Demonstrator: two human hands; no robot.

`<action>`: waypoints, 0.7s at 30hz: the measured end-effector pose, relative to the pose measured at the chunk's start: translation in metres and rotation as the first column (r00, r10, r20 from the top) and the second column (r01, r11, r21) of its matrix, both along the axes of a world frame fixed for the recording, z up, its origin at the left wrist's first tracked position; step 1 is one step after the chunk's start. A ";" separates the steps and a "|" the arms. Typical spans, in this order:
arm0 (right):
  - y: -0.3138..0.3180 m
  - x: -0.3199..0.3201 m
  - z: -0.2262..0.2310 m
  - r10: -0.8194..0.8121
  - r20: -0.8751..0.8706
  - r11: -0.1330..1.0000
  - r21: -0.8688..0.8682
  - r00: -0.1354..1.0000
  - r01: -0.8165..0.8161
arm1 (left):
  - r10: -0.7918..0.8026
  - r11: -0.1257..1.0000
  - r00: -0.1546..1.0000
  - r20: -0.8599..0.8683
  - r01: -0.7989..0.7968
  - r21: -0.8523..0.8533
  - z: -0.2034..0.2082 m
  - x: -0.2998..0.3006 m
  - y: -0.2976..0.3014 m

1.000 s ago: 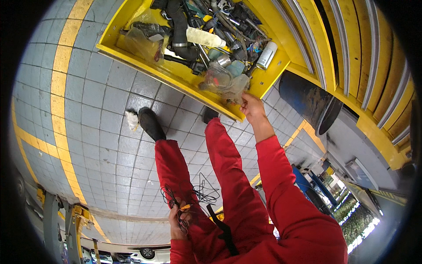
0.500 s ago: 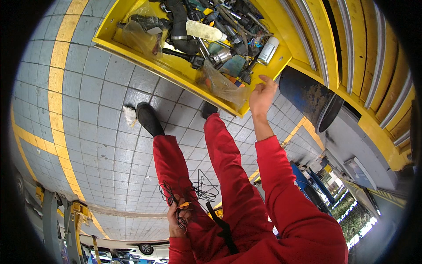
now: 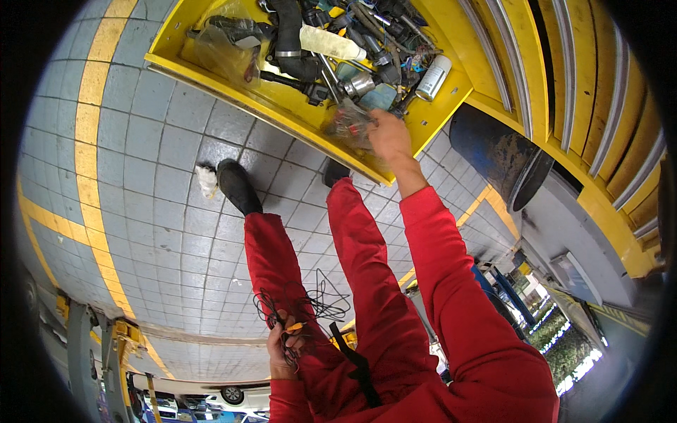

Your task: The person opens a yellow tool chest drawer and retrieves a small plastic bag containing red and black wires. They remove the wires from the bag, inspect them, and place the bag back into the drawer. The person then picks up a separate bundle of black wires and places it into the drawer as well.

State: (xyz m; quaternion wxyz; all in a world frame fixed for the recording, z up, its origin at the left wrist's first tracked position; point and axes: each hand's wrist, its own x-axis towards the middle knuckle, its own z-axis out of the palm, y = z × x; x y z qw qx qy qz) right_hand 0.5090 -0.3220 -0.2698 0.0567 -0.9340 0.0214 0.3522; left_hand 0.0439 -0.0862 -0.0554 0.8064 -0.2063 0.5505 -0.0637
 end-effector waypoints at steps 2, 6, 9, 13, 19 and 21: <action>-0.023 -0.004 -0.015 -0.039 0.064 0.997 0.072 0.997 0.034 | 0.000 1.000 1.000 -0.016 0.000 -0.012 0.000 -0.001 0.000; -0.053 -0.008 -0.022 -0.257 -0.061 0.921 0.288 0.964 0.264 | 0.030 0.999 0.999 -0.013 -0.031 -0.040 -0.002 -0.001 0.001; -0.058 -0.006 -0.013 -0.438 -0.255 0.775 0.379 0.862 0.506 | 0.034 0.999 0.999 -0.004 -0.034 -0.033 -0.001 0.001 0.000; -0.056 -0.001 0.005 -0.500 -0.330 0.668 0.441 0.800 0.600 | 0.002 1.000 1.000 -0.006 -0.002 -0.006 -0.001 0.005 -0.001; -0.045 0.002 0.018 -0.532 -0.360 0.556 0.534 0.767 0.637 | -0.020 1.000 1.000 -0.011 0.019 -0.007 -0.001 0.008 0.000; -0.040 0.004 0.021 -0.520 -0.354 0.534 0.575 0.777 0.620 | -0.015 1.000 0.999 -0.033 0.014 -0.018 0.000 0.009 0.000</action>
